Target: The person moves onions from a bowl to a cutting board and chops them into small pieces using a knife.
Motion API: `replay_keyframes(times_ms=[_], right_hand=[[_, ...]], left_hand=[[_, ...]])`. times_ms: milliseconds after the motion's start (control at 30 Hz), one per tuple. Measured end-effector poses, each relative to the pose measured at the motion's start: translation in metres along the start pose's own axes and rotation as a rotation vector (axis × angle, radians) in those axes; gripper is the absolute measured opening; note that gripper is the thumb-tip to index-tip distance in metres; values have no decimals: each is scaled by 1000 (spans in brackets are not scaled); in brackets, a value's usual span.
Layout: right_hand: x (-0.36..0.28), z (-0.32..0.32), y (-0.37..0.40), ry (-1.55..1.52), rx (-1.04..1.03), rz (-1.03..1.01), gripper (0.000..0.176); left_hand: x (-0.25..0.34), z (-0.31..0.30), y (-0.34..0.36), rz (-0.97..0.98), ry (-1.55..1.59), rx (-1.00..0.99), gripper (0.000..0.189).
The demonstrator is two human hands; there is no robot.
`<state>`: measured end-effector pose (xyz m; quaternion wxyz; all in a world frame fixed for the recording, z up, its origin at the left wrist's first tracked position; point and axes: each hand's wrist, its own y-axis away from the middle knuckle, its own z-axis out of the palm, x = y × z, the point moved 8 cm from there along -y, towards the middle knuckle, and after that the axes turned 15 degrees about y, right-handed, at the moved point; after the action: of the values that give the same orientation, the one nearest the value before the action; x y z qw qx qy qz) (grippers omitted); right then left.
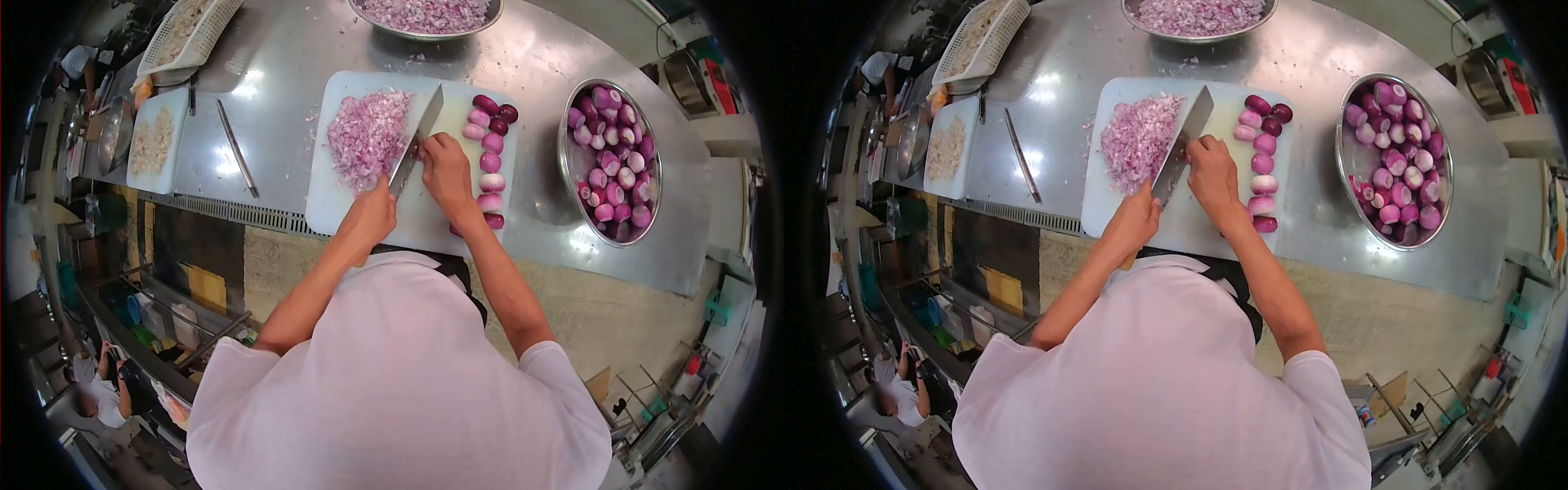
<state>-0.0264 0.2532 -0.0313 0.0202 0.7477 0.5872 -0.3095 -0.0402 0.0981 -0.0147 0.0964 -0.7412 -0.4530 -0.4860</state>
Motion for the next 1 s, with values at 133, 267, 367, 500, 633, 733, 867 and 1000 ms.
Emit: replay_keyframes(times_ms=[133,267,367,500,633,733,867,1000], right_hand=[[0,-2,4,8,15,4,8],[2,-2,3,-24,22,53,6],[6,-3,5,-23,41,42,6],[4,-3,7,-63,61,60,5],[6,-2,10,-75,41,70,5],[6,-4,7,-91,57,94,5],[7,-7,7,-87,67,82,5],[11,-3,11,-122,30,151,4]], left_hand=[[16,-10,9,30,-1,6,23],[-1,6,9,6,-43,-36,22],[14,-2,10,1,-74,-52,21],[8,2,8,72,-48,-24,23],[16,-4,15,84,-59,-47,22],[11,5,17,44,-101,-71,15],[12,3,15,93,-111,-67,13],[8,5,11,128,-63,-31,14]])
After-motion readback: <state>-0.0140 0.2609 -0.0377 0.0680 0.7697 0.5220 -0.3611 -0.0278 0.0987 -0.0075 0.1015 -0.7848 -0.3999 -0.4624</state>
